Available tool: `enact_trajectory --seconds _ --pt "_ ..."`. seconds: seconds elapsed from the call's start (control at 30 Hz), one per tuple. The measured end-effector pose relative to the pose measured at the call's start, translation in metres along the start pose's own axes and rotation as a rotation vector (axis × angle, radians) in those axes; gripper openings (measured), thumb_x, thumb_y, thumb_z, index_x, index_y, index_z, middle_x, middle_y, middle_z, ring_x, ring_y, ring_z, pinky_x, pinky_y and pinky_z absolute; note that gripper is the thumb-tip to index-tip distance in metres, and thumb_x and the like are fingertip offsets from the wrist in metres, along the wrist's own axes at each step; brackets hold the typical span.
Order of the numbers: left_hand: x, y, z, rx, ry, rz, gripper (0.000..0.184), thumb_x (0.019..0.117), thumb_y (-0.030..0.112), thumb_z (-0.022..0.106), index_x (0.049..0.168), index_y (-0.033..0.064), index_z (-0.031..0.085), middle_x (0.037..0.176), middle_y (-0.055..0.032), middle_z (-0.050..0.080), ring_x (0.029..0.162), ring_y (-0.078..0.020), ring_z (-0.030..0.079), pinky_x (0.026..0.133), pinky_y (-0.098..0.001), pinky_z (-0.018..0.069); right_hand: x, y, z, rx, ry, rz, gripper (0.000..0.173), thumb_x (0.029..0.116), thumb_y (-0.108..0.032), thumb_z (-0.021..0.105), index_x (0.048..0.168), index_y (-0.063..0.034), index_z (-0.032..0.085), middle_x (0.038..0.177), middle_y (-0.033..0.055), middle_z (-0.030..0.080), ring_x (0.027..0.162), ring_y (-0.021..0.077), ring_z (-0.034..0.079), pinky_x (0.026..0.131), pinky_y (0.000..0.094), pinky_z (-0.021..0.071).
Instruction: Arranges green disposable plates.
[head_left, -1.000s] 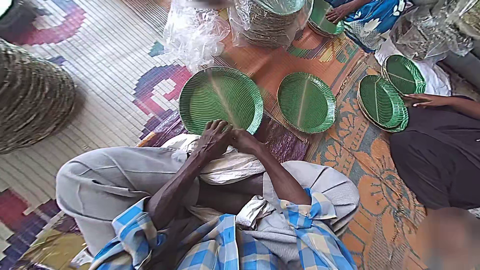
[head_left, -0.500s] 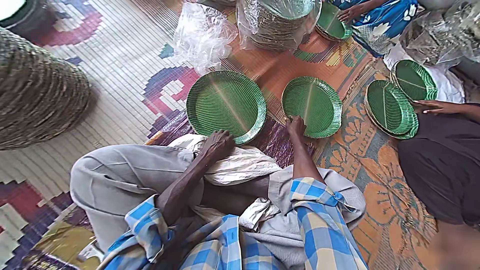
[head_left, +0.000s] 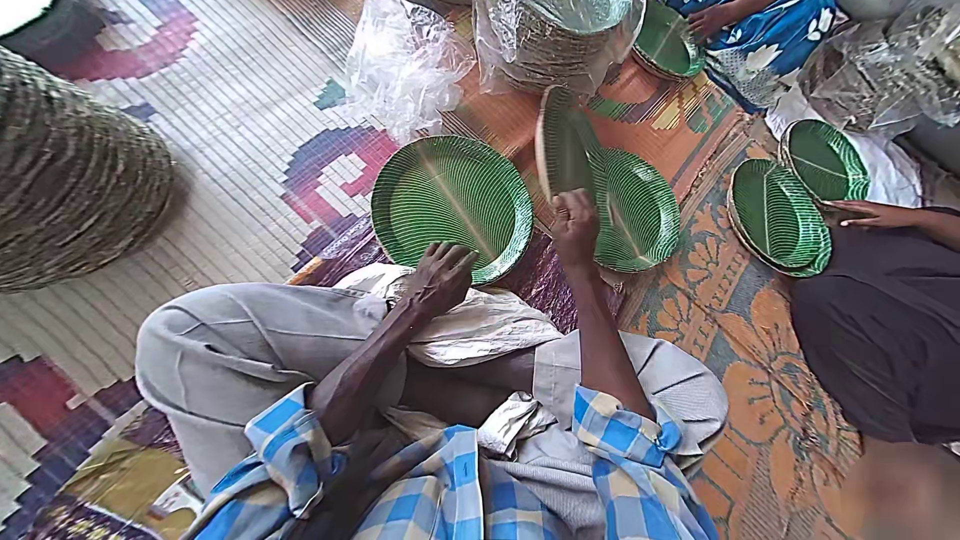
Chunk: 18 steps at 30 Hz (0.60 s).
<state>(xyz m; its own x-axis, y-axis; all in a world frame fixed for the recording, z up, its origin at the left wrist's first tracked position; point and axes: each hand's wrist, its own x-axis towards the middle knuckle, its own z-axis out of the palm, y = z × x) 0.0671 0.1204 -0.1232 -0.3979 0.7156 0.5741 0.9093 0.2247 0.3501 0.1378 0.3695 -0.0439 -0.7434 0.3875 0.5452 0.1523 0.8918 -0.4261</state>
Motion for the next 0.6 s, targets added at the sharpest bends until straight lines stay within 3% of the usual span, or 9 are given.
enact_trajectory --seconds 0.03,0.1,0.13,0.2,0.27,0.33,0.43,0.5,0.6 --pt "0.002 0.001 -0.001 0.015 0.117 0.054 0.027 0.0952 0.012 0.054 0.112 0.0060 0.075 0.108 -0.0164 0.073 0.105 -0.0338 0.068 0.094 -0.0503 0.0511 -0.012 -0.020 0.011 0.091 -0.085 -0.100 0.020 0.1008 -0.006 0.056 0.096 0.0037 0.073 0.098 0.0208 0.071 0.093 0.0353 0.070 0.083 0.0535 0.0545" --pt "0.003 0.003 -0.003 0.054 0.185 0.091 0.026 0.0979 0.015 0.053 0.114 0.0084 0.072 0.115 -0.0177 0.070 0.114 -0.0342 0.064 0.103 -0.0507 0.0432 -0.044 -0.051 0.031 0.201 -0.422 -0.169 0.014 0.0999 -0.006 0.061 0.097 0.0018 0.073 0.099 0.0180 0.068 0.092 0.0327 0.068 0.083 0.0505 0.0565" --pt "0.002 0.003 -0.003 0.076 0.133 0.071 0.028 0.0983 0.018 0.052 0.116 0.0080 0.072 0.119 -0.0191 0.068 0.117 -0.0360 0.062 0.105 -0.0530 0.0416 -0.053 -0.058 0.043 0.232 -0.611 -0.149 0.013 0.0976 -0.004 0.063 0.096 0.0036 0.073 0.097 0.0195 0.069 0.092 0.0345 0.070 0.083 0.0524 0.0564" --pt "0.001 0.002 -0.008 0.087 -0.150 -0.056 0.033 0.0959 0.019 0.054 0.120 0.0058 0.072 0.121 -0.0206 0.068 0.119 -0.0396 0.063 0.105 -0.0590 0.0436 -0.059 -0.050 0.060 0.241 -0.933 -0.058 0.018 0.0991 -0.013 0.064 0.100 0.0028 0.074 0.102 0.0199 0.072 0.100 0.0353 0.069 0.091 0.0539 0.0533" --pt "0.004 0.001 -0.010 0.051 -0.553 -0.250 0.029 0.1012 0.022 0.056 0.117 0.0042 0.072 0.116 -0.0199 0.069 0.116 -0.0399 0.063 0.099 -0.0589 0.0475 -0.054 -0.029 0.050 0.290 -0.858 0.067 0.022 0.1007 -0.020 0.067 0.104 0.0003 0.075 0.105 0.0191 0.072 0.101 0.0335 0.070 0.094 0.0534 0.0548" --pt "0.010 0.000 -0.005 0.030 -0.751 -0.320 0.031 0.1049 0.026 0.052 0.114 0.0034 0.072 0.115 -0.0191 0.068 0.115 -0.0397 0.062 0.096 -0.0580 0.0486 -0.032 0.005 0.038 0.231 -0.579 0.220 0.026 0.1007 -0.022 0.067 0.104 0.0020 0.075 0.105 0.0205 0.073 0.099 0.0340 0.071 0.094 0.0543 0.0550" --pt "0.013 0.003 -0.006 0.039 -0.779 -0.311 0.033 0.1057 0.025 0.047 0.110 0.0038 0.072 0.111 -0.0182 0.070 0.113 -0.0379 0.064 0.097 -0.0562 0.0468 -0.012 0.058 0.023 -0.085 -0.369 0.425 0.032 0.1026 -0.024 0.063 0.115 0.0033 0.072 0.118 0.0243 0.069 0.109 0.0401 0.068 0.096 0.0590 0.0514" --pt "0.014 0.003 -0.008 0.030 -0.807 -0.334 0.037 0.1073 0.027 0.044 0.115 0.0029 0.072 0.115 -0.0191 0.069 0.115 -0.0376 0.063 0.100 -0.0556 0.0459 -0.019 0.082 0.019 -0.219 -0.461 0.564 0.042 0.1033 -0.031 0.062 0.130 0.0013 0.067 0.135 0.0252 0.063 0.127 0.0427 0.059 0.104 0.0632 0.0452" --pt "0.014 0.002 -0.008 0.020 -0.816 -0.348 0.038 0.1074 0.027 0.043 0.117 0.0025 0.070 0.116 -0.0201 0.068 0.115 -0.0384 0.063 0.099 -0.0558 0.0467 -0.029 0.096 0.026 -0.284 -0.503 0.633 0.038 0.1027 -0.027 0.062 0.130 -0.0013 0.068 0.137 0.0247 0.061 0.129 0.0440 0.057 0.103 0.0641 0.0452"
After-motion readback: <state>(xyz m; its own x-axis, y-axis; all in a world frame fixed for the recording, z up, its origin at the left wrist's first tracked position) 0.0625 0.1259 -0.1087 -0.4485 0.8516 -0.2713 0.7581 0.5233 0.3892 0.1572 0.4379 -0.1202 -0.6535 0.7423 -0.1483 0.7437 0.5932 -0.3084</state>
